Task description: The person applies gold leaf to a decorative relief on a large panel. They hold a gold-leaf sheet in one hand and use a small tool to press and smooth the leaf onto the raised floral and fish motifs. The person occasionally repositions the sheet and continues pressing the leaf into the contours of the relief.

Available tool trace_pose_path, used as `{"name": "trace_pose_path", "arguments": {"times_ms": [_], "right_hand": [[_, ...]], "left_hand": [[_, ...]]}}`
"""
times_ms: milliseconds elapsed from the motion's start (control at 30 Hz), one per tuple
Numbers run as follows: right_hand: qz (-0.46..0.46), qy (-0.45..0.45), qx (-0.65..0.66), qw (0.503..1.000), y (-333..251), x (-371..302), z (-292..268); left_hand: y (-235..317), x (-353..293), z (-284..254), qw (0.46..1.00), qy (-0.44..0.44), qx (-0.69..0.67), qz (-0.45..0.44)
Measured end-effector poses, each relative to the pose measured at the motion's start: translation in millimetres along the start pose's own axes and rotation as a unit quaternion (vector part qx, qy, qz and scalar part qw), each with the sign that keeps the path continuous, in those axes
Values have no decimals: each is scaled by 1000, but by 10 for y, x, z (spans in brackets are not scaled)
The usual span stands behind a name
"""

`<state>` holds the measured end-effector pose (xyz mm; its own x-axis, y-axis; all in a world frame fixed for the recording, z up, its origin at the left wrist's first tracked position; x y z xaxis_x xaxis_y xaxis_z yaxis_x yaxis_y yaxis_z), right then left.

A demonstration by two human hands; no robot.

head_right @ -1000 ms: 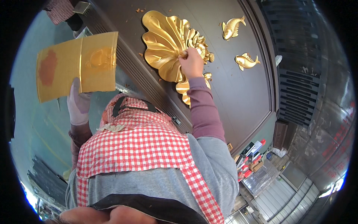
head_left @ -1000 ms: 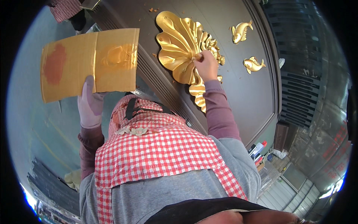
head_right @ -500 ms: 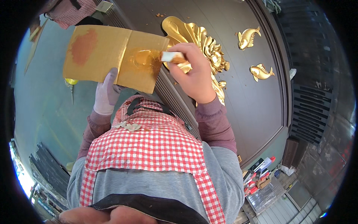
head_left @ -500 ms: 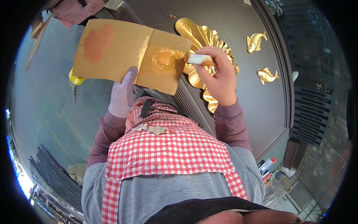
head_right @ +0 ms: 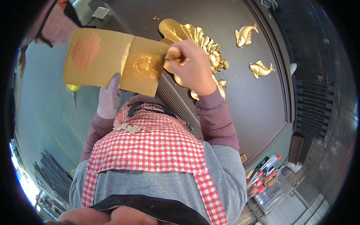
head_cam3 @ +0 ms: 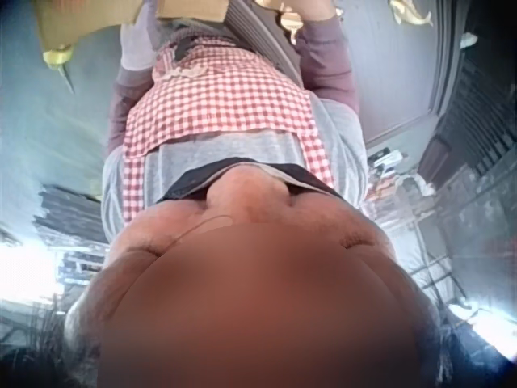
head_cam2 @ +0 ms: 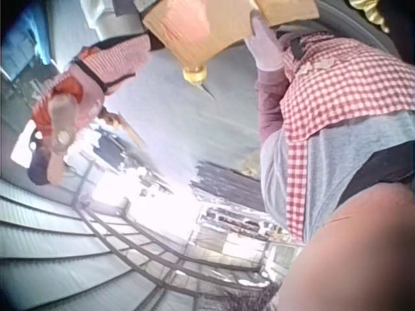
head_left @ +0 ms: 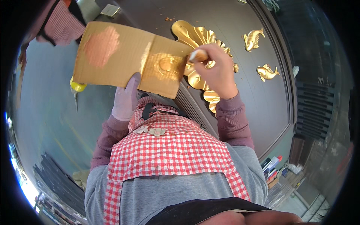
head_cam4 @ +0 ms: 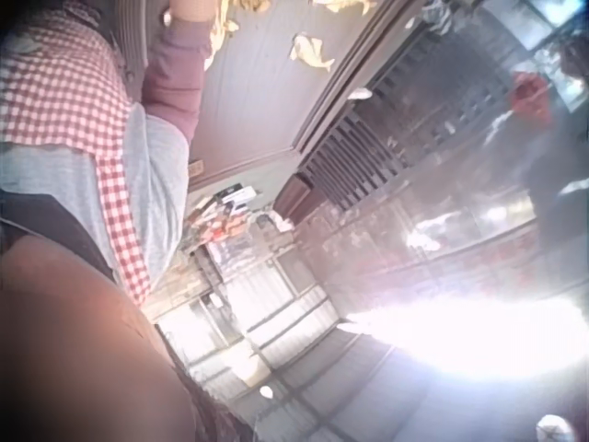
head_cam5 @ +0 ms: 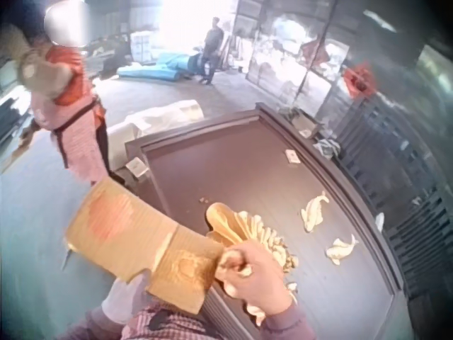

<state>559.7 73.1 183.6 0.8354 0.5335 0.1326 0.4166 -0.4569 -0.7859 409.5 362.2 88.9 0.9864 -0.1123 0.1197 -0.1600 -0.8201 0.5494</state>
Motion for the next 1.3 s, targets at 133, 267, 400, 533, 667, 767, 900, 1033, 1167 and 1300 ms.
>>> {"name": "trace_pose_path", "arguments": {"times_ms": [133,267,400,533,667,767,900,1033,1167,1300], "right_hand": [[172,194,259,930,786,-200,-163],[210,186,166,945,1617,-335,98],[236,128,1,963,2004,-265,511],[271,124,-39,954,1949,48,676],[217,64,-5,974,1960,607,743],[187,23,-10,982,1925,1036,865],[200,-57,-44,977,1933,1054,667],[251,-109,-94,957,1986,510,341],[278,-45,-70,957,2010,287,366],[203,-24,-8,979,1948,764,662]], "left_hand": [[-240,181,-73,985,-49,-125,-106],[-628,397,-122,996,-16,-75,-48],[-783,578,-202,995,-6,-92,-30],[-1016,580,-251,997,-7,-75,-26],[-1156,553,-266,985,-26,-139,-101],[-1153,585,-248,954,30,-261,-144],[-1269,582,-242,842,42,-482,-238],[-1243,595,-251,789,66,-548,-271],[-1221,631,-204,749,71,-596,-281],[-1016,825,-255,701,86,-651,-278]]}}
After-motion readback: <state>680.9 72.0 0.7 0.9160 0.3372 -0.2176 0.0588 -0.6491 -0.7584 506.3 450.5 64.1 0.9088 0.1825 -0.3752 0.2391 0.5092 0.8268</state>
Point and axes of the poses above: each hand's wrist, its own x-axis towards the middle knuckle, its own z-axis out of the palm, y = z × x, the point moved 1 cm from there along x, towards the middle knuckle, and after that the axes turned 10 degrees about -y, right-handed, at the moved point
